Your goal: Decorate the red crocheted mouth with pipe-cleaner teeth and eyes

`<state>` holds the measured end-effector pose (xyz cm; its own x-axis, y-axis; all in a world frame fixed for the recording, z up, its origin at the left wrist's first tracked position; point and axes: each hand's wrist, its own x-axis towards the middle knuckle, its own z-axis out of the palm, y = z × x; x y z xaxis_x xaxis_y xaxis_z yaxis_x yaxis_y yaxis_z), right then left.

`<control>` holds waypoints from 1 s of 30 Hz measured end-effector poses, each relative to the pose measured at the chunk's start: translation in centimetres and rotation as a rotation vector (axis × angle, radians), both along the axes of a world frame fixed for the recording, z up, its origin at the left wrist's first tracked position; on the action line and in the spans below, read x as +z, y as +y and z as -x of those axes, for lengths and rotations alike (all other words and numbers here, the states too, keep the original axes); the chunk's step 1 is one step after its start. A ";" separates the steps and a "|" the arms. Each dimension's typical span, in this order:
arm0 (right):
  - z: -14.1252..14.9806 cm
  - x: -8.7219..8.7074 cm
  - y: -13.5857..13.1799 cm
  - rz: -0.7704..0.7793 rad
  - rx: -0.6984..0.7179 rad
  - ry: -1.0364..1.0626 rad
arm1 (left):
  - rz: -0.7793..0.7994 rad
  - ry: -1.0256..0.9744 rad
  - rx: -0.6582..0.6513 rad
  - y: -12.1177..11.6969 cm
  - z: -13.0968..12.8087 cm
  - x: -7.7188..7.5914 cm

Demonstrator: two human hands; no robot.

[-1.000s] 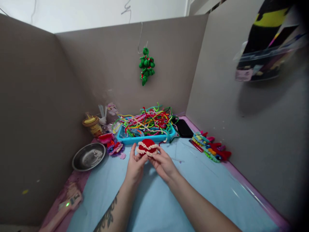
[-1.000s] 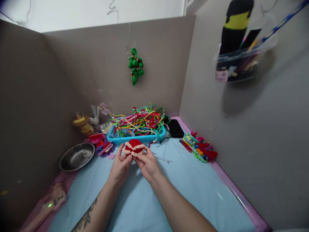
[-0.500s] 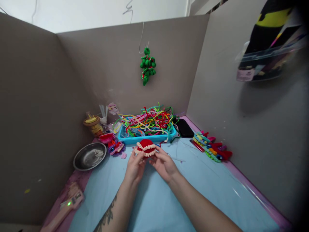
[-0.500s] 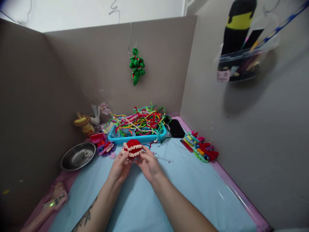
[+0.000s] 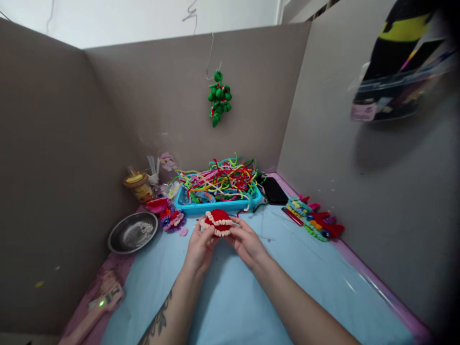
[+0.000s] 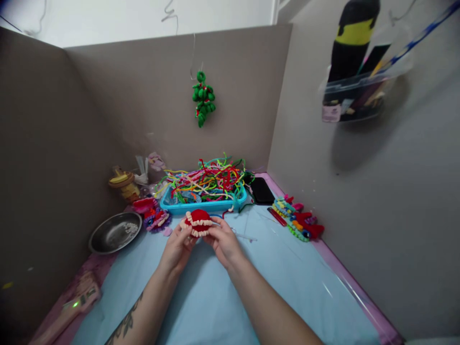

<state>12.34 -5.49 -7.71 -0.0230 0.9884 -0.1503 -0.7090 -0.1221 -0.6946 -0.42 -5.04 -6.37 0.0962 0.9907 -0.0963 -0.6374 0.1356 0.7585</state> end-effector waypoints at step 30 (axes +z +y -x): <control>-0.5 -0.5 0.4 -0.135 -0.107 -0.263 | -0.070 0.062 -0.132 -0.1 0.2 0.1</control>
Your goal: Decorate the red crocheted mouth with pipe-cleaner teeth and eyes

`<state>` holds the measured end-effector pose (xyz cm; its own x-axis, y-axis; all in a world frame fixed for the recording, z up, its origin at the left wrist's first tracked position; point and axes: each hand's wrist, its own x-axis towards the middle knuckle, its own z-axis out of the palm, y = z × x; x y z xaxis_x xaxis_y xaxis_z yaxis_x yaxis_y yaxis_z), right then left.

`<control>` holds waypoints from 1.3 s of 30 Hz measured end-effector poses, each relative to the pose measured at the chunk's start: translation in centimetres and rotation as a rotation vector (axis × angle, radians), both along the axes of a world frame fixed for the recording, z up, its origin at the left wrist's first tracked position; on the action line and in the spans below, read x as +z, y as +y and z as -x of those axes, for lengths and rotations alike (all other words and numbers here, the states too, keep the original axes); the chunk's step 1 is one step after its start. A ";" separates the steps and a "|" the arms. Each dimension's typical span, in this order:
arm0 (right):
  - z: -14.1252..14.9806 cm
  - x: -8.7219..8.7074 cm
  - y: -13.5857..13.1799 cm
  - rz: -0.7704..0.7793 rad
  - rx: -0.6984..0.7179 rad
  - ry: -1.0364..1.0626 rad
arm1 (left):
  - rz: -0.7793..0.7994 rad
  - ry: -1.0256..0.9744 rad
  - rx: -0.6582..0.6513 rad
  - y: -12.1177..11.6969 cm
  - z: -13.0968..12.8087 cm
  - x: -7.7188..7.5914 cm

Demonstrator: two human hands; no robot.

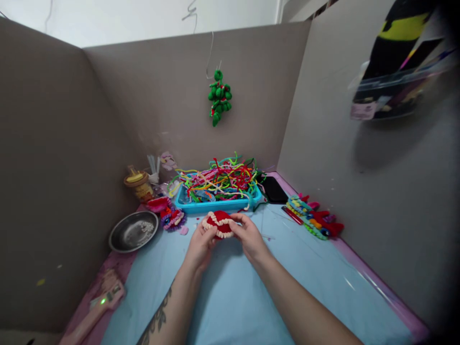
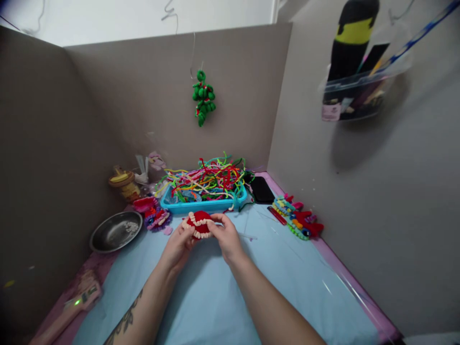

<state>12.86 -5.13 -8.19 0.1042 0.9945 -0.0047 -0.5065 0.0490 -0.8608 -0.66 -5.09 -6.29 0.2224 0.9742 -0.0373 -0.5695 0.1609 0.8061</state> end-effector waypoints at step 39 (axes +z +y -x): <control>0.4 0.0 -0.2 0.229 0.180 0.405 | 0.173 -0.307 0.068 0.2 -0.1 0.2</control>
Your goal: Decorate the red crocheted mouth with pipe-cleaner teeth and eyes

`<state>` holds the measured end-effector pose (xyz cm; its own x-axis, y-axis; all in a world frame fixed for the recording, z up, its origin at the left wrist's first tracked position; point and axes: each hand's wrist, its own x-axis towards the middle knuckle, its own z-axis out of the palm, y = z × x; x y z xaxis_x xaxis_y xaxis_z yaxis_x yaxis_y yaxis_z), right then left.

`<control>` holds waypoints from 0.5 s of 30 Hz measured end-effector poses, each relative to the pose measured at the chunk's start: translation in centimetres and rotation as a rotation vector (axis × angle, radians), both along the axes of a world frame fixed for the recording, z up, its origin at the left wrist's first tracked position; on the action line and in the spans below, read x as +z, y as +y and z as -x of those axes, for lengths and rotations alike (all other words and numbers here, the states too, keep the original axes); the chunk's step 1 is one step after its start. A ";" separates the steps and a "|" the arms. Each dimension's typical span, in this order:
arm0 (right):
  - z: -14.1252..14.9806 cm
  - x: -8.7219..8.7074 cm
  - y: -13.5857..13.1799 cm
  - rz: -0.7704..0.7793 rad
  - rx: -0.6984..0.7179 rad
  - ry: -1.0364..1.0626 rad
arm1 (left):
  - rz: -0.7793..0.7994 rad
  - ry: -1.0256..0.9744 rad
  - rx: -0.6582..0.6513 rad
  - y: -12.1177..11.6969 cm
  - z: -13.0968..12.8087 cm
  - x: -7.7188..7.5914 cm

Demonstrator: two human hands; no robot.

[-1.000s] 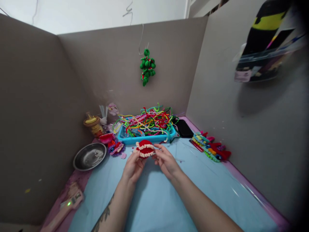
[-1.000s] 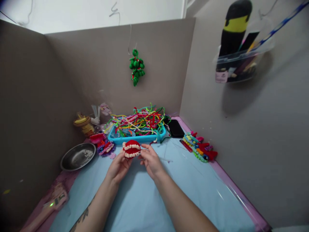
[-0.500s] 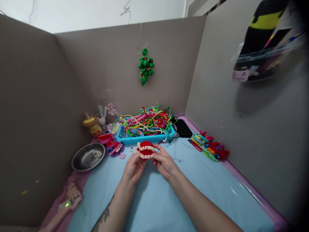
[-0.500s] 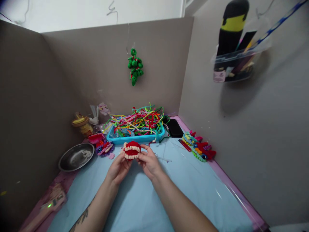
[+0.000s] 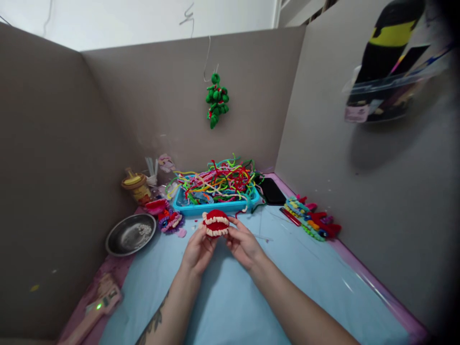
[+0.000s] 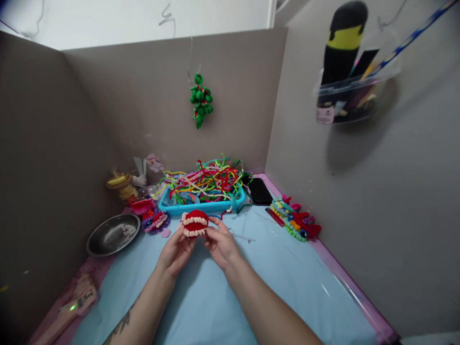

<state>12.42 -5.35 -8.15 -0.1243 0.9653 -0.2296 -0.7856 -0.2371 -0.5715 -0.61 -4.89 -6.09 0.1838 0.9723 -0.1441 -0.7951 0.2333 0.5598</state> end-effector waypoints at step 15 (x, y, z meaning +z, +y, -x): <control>1.0 -0.2 -0.2 -0.141 -0.107 0.054 | 0.039 -0.051 -0.004 -0.3 -0.4 0.0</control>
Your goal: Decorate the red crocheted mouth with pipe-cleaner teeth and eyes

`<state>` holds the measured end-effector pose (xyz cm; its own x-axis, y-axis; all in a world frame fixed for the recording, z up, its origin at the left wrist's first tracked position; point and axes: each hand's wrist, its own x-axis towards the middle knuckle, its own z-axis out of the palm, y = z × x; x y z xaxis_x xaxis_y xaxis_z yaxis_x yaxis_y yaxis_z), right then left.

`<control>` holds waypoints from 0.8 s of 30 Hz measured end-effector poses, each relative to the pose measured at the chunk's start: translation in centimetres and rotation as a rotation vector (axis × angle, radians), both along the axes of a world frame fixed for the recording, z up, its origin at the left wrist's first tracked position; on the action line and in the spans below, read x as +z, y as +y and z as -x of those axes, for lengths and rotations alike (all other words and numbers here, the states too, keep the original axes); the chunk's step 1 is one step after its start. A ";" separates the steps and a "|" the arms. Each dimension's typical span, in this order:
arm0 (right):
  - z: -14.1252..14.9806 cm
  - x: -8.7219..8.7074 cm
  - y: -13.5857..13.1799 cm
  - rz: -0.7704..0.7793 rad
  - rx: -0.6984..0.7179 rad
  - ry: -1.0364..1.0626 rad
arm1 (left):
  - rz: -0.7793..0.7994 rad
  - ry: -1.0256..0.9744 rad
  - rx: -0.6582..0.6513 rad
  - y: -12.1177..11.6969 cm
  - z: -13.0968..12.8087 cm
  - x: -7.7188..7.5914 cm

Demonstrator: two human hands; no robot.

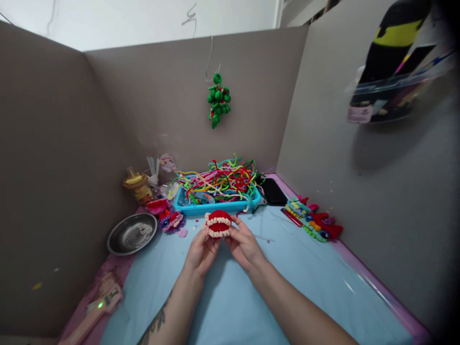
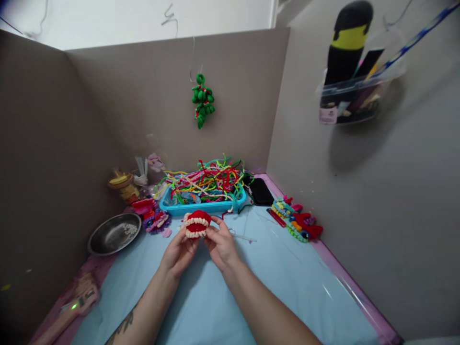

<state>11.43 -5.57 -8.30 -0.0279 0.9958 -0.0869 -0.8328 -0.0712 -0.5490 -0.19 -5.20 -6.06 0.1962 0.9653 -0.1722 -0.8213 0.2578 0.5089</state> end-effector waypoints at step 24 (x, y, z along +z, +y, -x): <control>0.2 0.0 -0.2 0.064 0.057 -0.087 | -0.023 0.062 0.015 0.2 0.0 0.0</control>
<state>11.21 -5.75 -8.30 -0.0734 0.9852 -0.1548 -0.7759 -0.1540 -0.6118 -0.15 -5.03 -6.02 0.1715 0.9719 -0.1610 -0.7918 0.2332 0.5645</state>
